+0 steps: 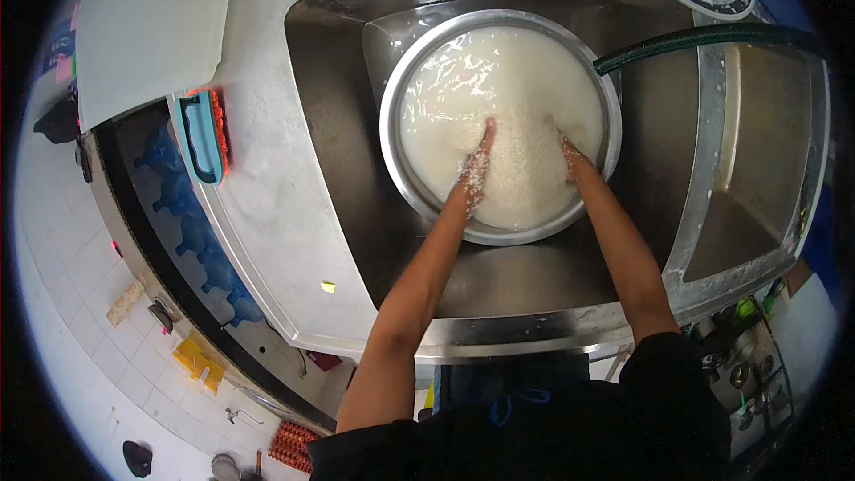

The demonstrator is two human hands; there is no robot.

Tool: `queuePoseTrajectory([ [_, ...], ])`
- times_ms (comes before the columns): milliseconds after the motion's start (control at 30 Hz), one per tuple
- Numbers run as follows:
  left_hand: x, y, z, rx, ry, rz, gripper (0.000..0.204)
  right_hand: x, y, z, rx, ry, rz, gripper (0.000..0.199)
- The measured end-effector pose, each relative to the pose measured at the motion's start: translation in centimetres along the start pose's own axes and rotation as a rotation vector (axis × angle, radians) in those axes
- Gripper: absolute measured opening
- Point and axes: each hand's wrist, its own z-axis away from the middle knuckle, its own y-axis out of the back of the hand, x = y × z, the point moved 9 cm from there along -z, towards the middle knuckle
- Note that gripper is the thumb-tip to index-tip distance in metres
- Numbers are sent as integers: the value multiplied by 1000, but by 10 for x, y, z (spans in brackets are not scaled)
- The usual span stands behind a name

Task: Washing rice in a large bowl inside a commercial kitchen sink.

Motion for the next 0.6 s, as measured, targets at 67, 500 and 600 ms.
queuePoseTrajectory([
  [67,-2,-10,-10,7,40,-2,99,-21,-17,10,-29,1,-134,88],
  [500,-14,-35,-77,-142,-424,693,51,-108,-79,57,167,407,-68,59],
  [600,-5,-34,-83,-555,-377,1068,38,-109,-95,51,104,299,-194,57],
])
